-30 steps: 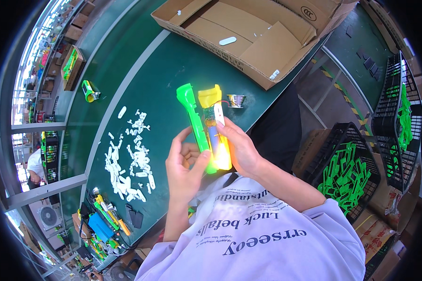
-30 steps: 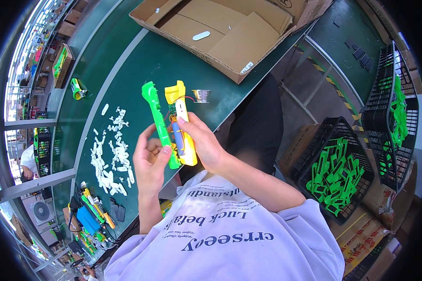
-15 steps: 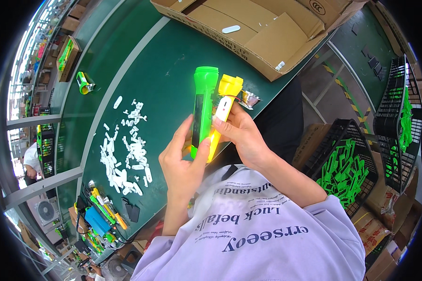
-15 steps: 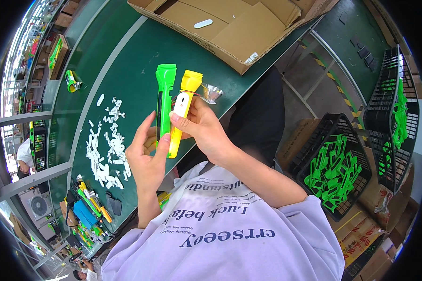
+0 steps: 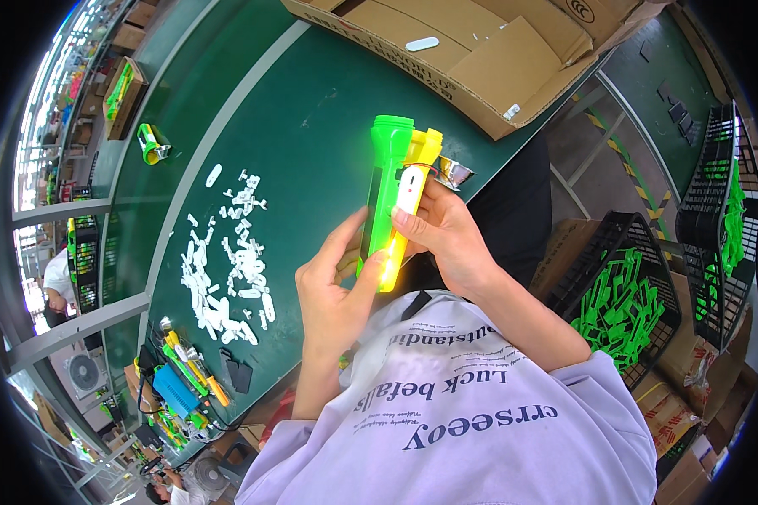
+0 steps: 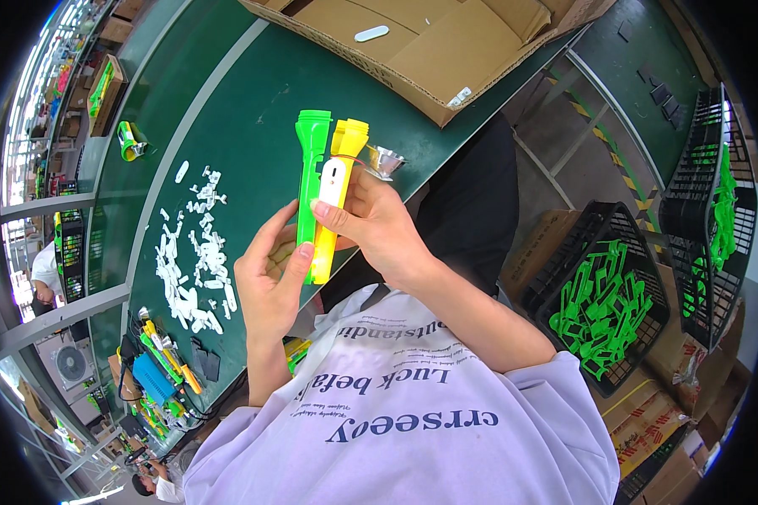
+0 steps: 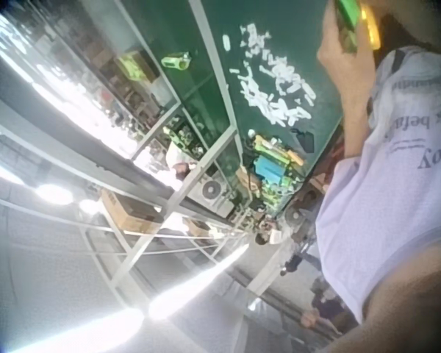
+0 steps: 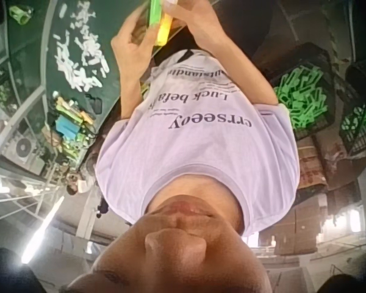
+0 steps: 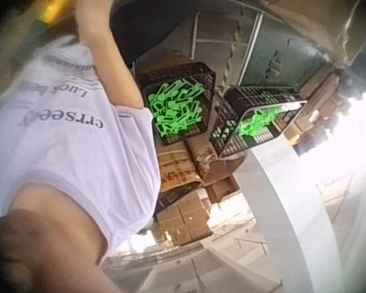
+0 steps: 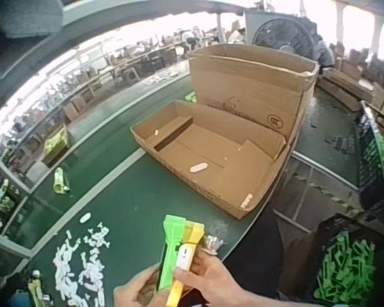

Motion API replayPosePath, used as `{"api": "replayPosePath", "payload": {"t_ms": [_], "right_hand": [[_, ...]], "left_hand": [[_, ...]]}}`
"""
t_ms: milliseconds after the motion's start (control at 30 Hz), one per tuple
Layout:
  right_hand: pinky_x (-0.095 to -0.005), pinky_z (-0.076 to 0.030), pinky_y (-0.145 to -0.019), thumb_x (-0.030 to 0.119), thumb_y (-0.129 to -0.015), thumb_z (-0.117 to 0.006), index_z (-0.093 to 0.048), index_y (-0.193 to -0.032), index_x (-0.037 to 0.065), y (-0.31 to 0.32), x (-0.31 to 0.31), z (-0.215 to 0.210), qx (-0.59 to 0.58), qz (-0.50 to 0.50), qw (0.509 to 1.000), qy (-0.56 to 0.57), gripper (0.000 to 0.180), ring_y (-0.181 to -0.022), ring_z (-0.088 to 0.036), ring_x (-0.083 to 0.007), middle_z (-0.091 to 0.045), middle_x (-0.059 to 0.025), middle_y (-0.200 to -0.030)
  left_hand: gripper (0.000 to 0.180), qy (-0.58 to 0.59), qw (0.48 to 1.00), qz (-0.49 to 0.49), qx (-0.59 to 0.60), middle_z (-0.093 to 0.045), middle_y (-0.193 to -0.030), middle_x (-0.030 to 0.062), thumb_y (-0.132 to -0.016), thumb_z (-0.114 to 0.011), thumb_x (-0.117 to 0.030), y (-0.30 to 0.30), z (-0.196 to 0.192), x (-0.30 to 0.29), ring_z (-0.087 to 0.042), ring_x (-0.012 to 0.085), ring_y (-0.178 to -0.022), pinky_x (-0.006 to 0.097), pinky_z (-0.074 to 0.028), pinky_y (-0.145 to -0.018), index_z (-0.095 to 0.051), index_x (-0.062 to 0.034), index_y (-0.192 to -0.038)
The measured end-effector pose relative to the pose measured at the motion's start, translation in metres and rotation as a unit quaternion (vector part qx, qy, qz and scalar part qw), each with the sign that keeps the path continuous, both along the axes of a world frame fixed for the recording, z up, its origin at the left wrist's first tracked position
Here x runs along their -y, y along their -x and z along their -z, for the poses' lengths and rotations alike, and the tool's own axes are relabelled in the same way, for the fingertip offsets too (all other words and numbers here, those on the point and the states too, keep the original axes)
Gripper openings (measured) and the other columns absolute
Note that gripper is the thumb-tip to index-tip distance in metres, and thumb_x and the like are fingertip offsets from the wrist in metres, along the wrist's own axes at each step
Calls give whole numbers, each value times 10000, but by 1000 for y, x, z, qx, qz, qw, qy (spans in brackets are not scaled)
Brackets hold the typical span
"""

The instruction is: The person assembles small hand flashlights by attaching black plates to green plastic frames by hand on a factory assembly line.

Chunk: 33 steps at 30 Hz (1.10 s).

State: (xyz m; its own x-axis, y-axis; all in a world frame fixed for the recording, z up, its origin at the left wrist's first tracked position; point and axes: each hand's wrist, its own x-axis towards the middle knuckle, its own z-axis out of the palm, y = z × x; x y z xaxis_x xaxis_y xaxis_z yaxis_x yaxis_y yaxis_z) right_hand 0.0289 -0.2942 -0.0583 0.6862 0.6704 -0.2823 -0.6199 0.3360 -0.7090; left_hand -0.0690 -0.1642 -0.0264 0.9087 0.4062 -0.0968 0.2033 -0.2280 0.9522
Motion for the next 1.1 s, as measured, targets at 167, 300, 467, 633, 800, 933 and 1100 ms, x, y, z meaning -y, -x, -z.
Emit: {"api": "replayPosePath", "payload": {"t_ms": [167, 300, 467, 633, 800, 933, 1100], "right_hand": [[-323, -577, -814, 215, -919, -690, -437, -1319, -5, -1, 2, 2, 0, -4, 1000, -7, 522, -1043, -613, -170, -591, -82, -1147], [-332, -551, -845, 216, -891, -723, -457, -1304, 19, -2, 5, 7, 31, -12, 999, 15, 530, -1054, -601, -169, -596, -69, -1148], [-354, -519, -904, 210, -864, -747, -479, -1283, 39, -2, 5, 10, 2, -4, 1000, -30, 526, -1063, -604, -185, -602, -71, -1166], [-375, -478, -964, 161, -850, -747, -481, -1280, 44, -6, 10, 11, -7, -25, 994, -106, 519, -1086, -605, -210, -623, -102, -1148], [-384, -507, -912, 206, -754, -809, -454, -1285, 92, -7, 12, 15, -18, -62, 989, -133, 650, -1030, -616, -231, -611, -117, -1060], [-382, -528, -869, 117, -697, -790, -457, -1286, 115, -10, 13, 18, -34, -82, 980, -176, 677, -985, -627, -245, -599, -129, -1015], [-390, -517, -857, 91, -695, -782, -452, -1251, 110, -8, 10, 17, -26, -70, 974, -214, 646, -978, -621, -241, -606, -123, -1020]], "left_hand": [[446, 61, 998, 10, -19, -686, -1098, 159, -875, -638, -18, -2, 0, -2, -673, 183, -977, 299, -540, -846, -547, 42, -1307], [458, 114, 993, 33, -6, -658, -1140, 153, -916, -600, -26, -3, -1, -5, -639, 175, -1026, 291, -511, -886, -481, 48, -1352], [449, 158, 987, 16, 37, -640, -1184, 161, -946, -576, -65, -1, -1, -6, -615, 184, -1082, 309, -477, -937, -451, 66, -1356], [459, 133, 986, 15, 100, -637, -1188, 176, -956, -571, -133, 6, -1, -9, -622, 222, -1086, 352, -453, -979, -453, 86, -1341], [543, 155, 983, 29, 97, -629, -1190, 201, -918, -620, -206, 12, -17, -12, -630, 248, -1093, 356, -454, -977, -452, 101, -1333], [545, 154, 983, 45, 92, -626, -1192, 203, -910, -626, -188, 13, -19, -14, -627, 248, -1094, 351, -456, -972, -447, 102, -1335], [718, 139, 987, 16, 74, -625, -1183, 199, -889, -676, -416, 10, -17, -6, -668, 282, -1029, 344, -549, -845, -433, 93, -1333]]}}
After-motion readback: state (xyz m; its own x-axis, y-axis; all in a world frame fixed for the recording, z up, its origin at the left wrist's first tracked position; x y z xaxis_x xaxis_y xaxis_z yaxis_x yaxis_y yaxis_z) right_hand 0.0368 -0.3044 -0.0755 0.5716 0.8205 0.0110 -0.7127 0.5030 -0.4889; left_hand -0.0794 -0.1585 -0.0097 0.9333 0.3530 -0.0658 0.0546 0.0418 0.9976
